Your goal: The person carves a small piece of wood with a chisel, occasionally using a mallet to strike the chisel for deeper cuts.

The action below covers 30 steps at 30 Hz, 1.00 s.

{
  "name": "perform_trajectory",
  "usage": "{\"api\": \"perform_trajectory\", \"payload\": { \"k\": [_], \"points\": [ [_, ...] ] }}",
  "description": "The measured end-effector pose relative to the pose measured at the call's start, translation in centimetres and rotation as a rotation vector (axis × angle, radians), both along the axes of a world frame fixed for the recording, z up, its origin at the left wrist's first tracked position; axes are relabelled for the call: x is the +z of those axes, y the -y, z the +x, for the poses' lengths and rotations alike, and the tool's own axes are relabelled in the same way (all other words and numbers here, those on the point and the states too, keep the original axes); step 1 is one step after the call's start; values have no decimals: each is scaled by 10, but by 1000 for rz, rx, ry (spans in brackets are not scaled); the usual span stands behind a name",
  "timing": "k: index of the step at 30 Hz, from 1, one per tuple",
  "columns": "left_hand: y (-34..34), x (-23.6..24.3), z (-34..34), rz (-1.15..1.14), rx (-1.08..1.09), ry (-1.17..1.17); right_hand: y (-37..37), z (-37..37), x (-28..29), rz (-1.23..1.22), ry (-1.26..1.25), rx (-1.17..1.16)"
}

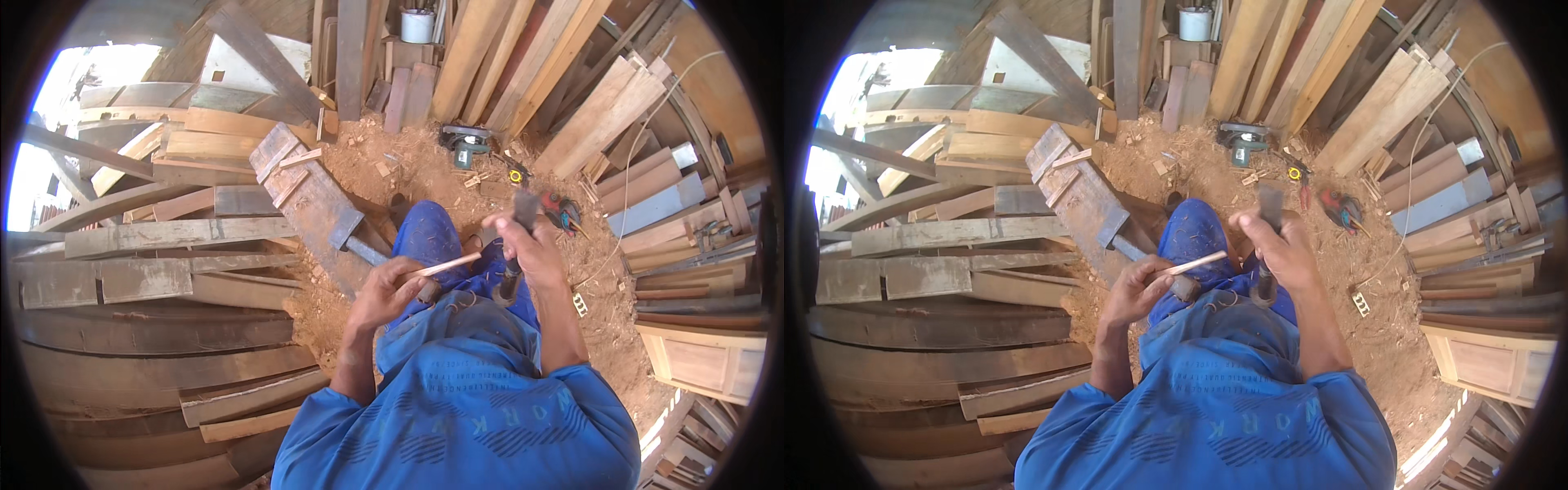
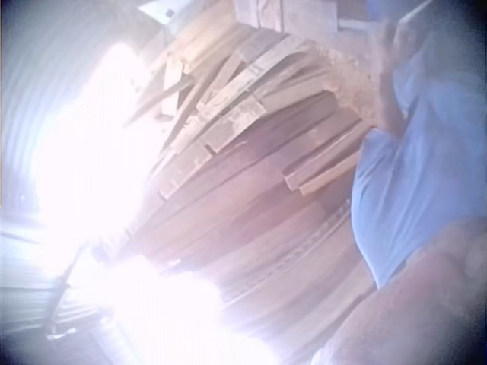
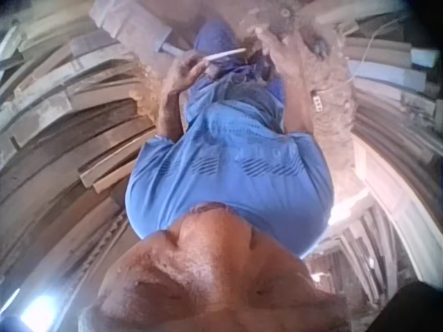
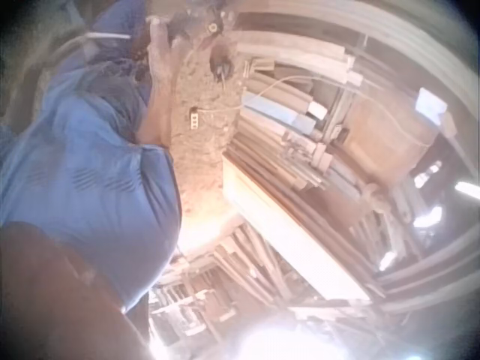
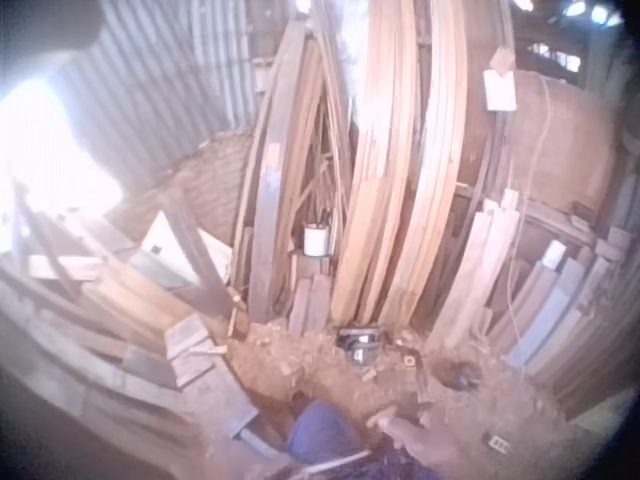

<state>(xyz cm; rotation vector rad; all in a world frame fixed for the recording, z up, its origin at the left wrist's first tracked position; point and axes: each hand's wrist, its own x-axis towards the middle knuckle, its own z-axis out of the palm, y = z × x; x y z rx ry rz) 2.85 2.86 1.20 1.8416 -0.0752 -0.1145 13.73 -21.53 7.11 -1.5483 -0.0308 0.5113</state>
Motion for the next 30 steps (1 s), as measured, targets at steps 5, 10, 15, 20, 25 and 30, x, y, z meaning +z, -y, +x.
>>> {"api": "perform_trajectory", "payload": {
  "k": [5, 10, 15, 20, 25, 30],
  "points": [
    [22, 12, 48, 218, -284, 56, 21, -5, -40, -248, -157, 377],
    [53, -15, 64, 219, -412, 31, 45, -21, -69, -205, -287, 452],
    [63, -45, 63, 417, -81, 265, 68, -15, -116, -88, -550, 188],
    [17, -47, 67, 295, 158, 10, 150, 42, -180, -203, -727, -501],
    [-15, -56, 70, 391, 184, -65, 295, 123, -195, -249, -304, -1019],
    [-45, -82, 57, 392, 293, -1, 259, 126, -195, -225, -217, -838]
  ]
}}
